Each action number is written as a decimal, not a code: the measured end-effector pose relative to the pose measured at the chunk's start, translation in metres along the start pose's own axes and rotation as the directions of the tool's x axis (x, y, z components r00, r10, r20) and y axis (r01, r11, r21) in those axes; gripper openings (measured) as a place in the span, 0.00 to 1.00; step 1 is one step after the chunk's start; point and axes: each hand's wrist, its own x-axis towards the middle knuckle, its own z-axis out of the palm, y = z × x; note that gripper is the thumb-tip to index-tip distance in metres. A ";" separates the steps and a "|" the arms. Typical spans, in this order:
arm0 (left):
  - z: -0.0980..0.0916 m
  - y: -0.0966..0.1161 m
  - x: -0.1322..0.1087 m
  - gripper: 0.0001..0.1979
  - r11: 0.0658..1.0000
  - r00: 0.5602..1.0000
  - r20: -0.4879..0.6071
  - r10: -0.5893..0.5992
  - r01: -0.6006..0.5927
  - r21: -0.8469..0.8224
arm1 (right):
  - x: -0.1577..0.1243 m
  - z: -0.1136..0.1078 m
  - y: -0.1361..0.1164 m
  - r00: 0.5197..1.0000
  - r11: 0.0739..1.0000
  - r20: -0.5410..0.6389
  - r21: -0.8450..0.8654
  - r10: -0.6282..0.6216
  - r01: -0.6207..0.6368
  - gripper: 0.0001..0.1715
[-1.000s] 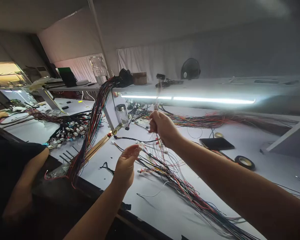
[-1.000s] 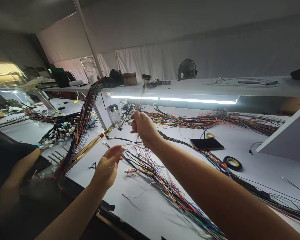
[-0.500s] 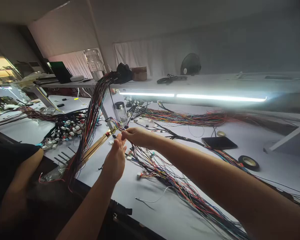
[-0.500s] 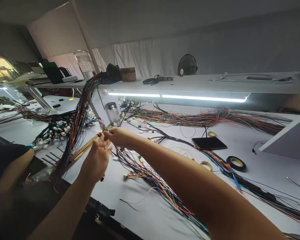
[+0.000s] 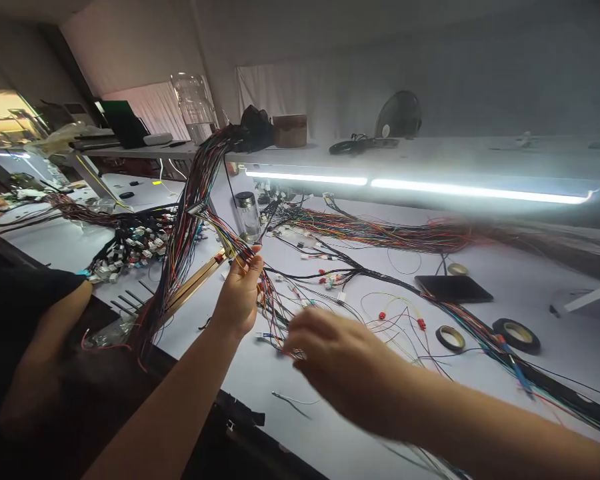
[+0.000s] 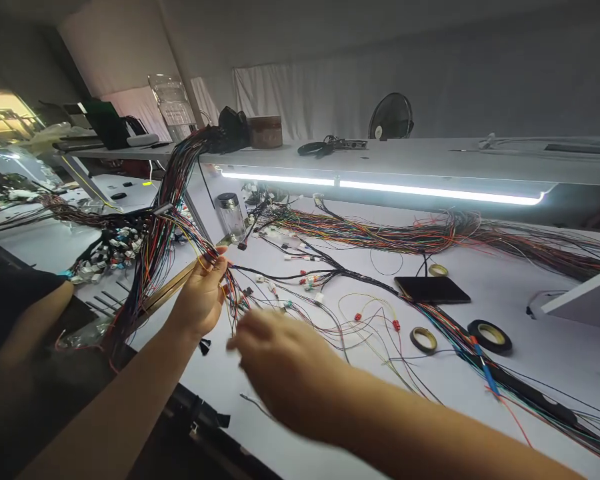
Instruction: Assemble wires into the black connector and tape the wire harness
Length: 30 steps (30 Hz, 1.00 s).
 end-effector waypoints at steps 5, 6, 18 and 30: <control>0.005 0.020 -0.002 0.13 0.999 0.999 -0.046 0.020 -0.022 -0.044 | -0.062 0.046 0.013 0.900 0.973 0.386 -0.184 0.203 -0.141 0.16; 0.005 0.024 -0.004 0.12 0.999 0.998 -0.065 0.023 -0.026 -0.046 | -0.069 0.051 0.022 0.888 0.949 0.362 -0.242 0.282 -0.202 0.19; 0.018 0.034 -0.033 0.16 1.000 0.999 -0.036 0.006 -0.007 -0.027 | -0.047 0.062 0.059 0.805 0.840 0.338 -0.432 0.488 -0.328 0.18; 0.008 0.023 -0.040 0.17 0.998 0.999 -0.042 0.030 -0.028 0.061 | -0.013 0.077 0.075 0.815 0.853 0.348 -0.425 0.463 -0.302 0.15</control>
